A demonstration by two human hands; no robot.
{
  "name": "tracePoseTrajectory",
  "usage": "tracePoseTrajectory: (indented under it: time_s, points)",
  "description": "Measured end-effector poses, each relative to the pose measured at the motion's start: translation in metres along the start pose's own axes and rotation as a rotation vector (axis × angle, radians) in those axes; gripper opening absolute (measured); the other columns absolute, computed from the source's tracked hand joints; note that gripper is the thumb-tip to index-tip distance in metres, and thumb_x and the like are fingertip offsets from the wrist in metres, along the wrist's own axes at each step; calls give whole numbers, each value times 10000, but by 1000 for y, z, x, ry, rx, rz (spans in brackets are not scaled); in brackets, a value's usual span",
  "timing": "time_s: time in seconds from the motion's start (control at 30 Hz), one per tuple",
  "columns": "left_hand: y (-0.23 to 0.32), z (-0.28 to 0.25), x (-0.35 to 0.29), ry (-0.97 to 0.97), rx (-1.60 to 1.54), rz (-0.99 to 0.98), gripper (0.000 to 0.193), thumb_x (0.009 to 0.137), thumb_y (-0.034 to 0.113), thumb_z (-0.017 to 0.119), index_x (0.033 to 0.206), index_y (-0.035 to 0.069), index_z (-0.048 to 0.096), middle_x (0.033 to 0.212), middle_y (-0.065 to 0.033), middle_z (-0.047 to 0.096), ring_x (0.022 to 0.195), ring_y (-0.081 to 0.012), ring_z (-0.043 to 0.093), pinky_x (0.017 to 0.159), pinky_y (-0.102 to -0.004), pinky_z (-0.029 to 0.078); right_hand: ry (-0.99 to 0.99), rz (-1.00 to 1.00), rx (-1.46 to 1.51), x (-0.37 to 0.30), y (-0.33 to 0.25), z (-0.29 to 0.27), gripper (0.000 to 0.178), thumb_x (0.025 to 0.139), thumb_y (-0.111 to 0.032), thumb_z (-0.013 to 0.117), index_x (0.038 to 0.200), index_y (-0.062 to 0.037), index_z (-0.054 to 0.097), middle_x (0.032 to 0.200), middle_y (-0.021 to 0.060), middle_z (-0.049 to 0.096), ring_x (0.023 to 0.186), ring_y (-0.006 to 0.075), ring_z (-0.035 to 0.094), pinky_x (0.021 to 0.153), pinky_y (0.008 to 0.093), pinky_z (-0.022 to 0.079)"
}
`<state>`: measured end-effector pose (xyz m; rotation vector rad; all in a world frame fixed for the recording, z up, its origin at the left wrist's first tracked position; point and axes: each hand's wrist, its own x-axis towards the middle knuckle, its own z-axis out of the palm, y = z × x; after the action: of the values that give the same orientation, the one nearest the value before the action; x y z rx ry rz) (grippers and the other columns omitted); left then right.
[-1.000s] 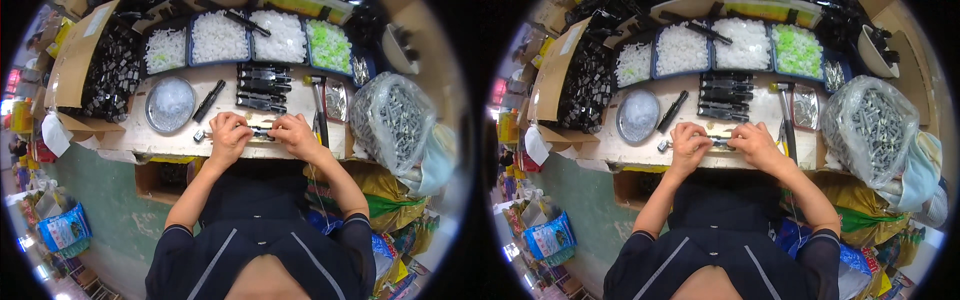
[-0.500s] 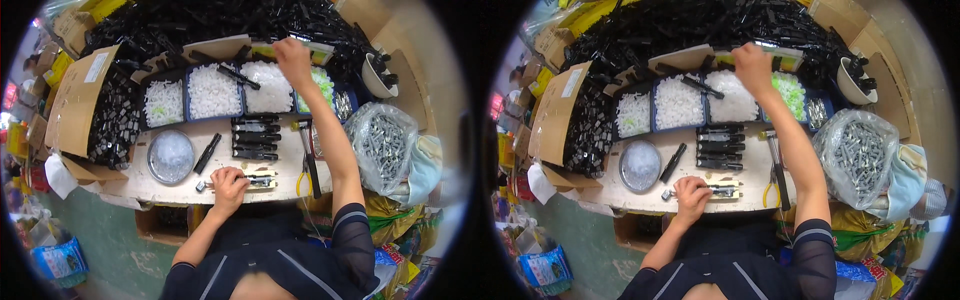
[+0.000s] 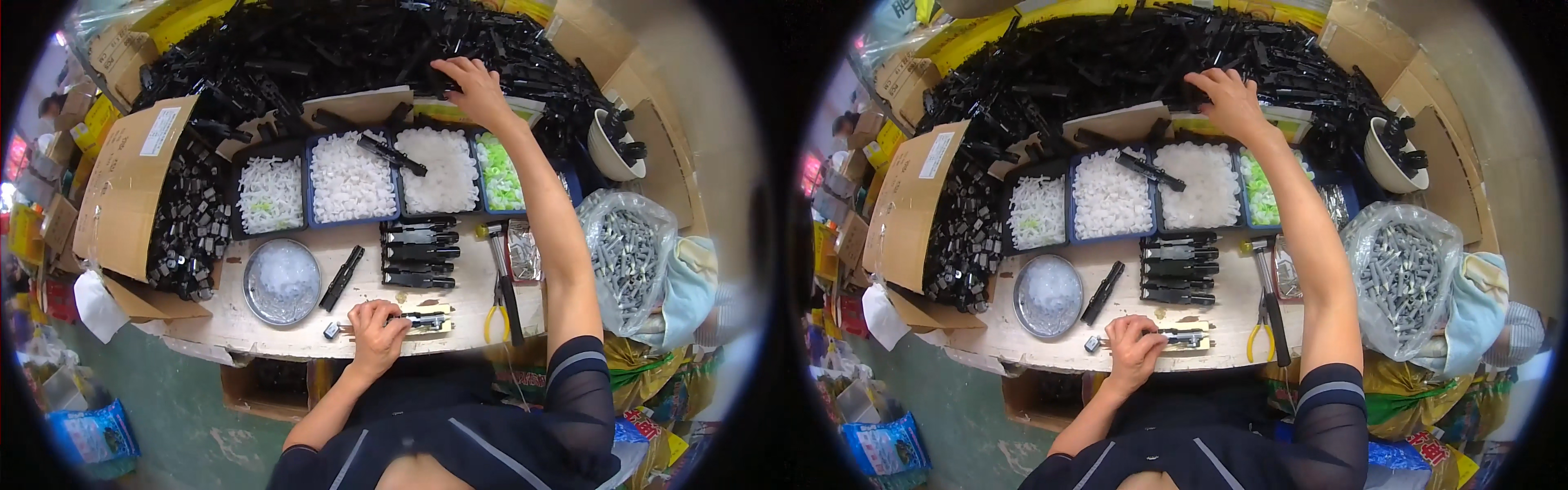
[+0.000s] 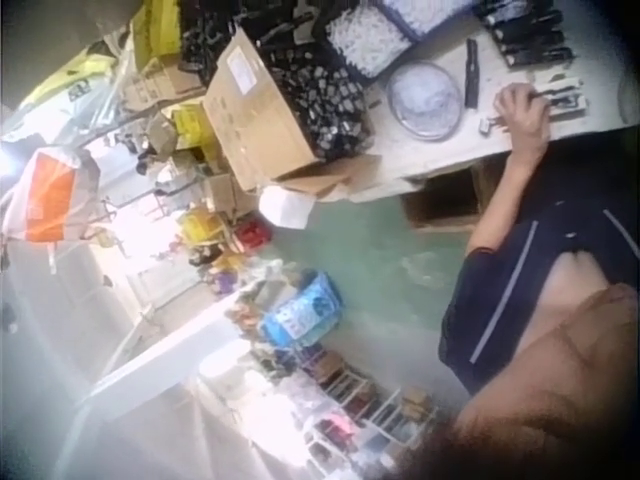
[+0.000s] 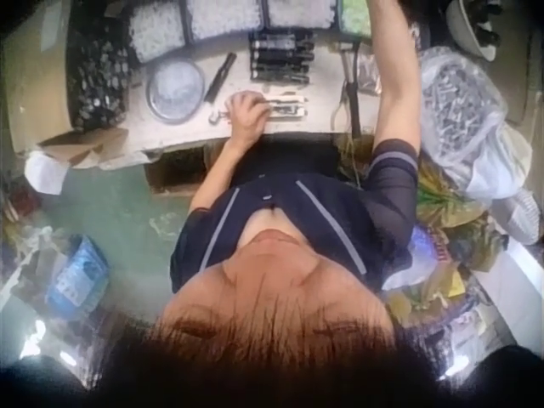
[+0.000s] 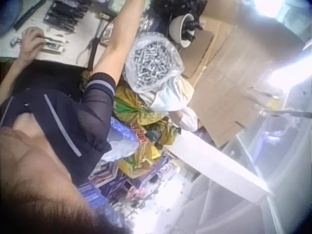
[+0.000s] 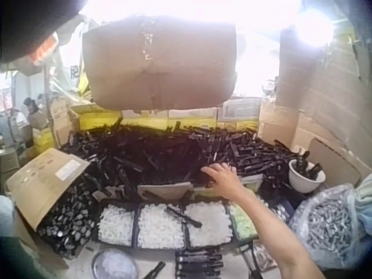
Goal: The recorder is assembling small plastic and metal components at a factory workbench, using a small hammer to secure pieces together.
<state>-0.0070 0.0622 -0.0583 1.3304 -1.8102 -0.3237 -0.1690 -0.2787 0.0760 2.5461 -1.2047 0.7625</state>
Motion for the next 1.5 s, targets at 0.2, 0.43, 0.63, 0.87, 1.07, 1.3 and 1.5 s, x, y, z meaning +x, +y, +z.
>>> tracePoseTrajectory:
  time_s: [0.2,0.43,0.63,0.87,1.07,1.3,1.5]
  points:
    - [-3,0,2,-6,-19,8,99,682,89,678,763,98,621,851,-24,549,901,-232,511,820,-412,308,84,7,-19,17,-2,7,257,811,-258,630,1060,-194,635,1006,10,574,984,219,497,785,394,361]
    - [2,-1,-3,-19,-19,-11,100,686,98,683,770,100,629,853,-19,557,904,-229,516,823,-410,306,240,132,-370,43,48,-23,342,692,-67,594,981,-234,664,939,0,575,965,226,506,775,424,369]
    - [1,0,-11,-16,-26,-26,105,668,95,683,758,101,631,875,-25,561,910,-237,516,824,-416,308,-55,61,-534,38,89,-23,462,715,-13,566,1105,-253,631,1214,26,480,1124,229,437,838,435,393]
    - [-6,3,-2,-2,-36,-11,109,666,69,657,761,103,616,887,-31,550,929,-238,508,825,-433,310,502,-21,-255,41,135,-42,319,768,-132,650,1085,-164,622,1051,87,626,946,291,589,809,391,474]
    - [-10,5,1,18,-12,11,152,645,76,693,766,102,604,868,-16,552,906,-224,509,802,-381,307,431,197,364,-36,-1,-63,342,872,-221,607,1148,-29,545,978,136,637,898,236,618,792,318,470]
    - [-7,-22,-14,112,-51,-89,361,649,123,711,993,93,607,995,-68,540,977,-254,485,852,-385,317,-328,-128,543,-203,-158,-40,451,748,-55,633,1184,-64,518,1043,125,513,973,296,477,839,383,365]
    - [-19,-36,-27,106,23,-166,477,627,139,743,1075,86,588,1027,-70,545,999,-265,470,863,-378,327,-409,-145,464,-232,-194,-36,415,756,-102,627,1156,-66,526,983,103,505,915,265,461,765,387,319]
